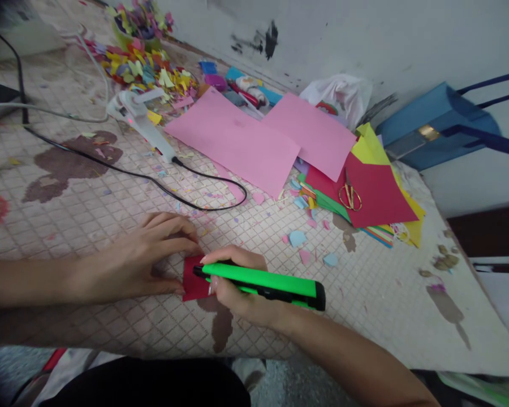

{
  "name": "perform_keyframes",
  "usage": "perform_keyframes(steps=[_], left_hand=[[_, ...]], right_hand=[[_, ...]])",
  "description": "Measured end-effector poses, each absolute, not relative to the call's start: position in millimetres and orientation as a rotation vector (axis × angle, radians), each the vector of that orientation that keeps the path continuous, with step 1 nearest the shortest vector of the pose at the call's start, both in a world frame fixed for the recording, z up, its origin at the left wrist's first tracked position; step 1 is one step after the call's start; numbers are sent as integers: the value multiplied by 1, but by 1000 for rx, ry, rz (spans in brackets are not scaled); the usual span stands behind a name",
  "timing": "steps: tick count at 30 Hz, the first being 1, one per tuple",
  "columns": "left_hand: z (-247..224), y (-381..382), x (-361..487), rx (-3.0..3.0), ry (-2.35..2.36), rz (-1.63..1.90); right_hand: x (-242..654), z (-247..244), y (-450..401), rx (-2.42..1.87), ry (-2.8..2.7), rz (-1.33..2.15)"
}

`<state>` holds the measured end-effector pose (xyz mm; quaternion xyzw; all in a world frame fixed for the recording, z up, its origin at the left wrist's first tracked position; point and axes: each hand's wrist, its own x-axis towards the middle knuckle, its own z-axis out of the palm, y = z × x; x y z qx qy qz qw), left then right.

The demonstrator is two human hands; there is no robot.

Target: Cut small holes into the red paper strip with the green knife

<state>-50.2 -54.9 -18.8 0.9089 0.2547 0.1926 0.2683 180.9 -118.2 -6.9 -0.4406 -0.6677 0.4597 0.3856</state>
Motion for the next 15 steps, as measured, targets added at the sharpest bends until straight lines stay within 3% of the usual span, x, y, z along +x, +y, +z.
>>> perform_keyframes(steps=[15], left_hand=[[0, -35, -21, 2394, 721, 286]], right_hand=[[182, -2, -115, -1045, -1672, 1307]])
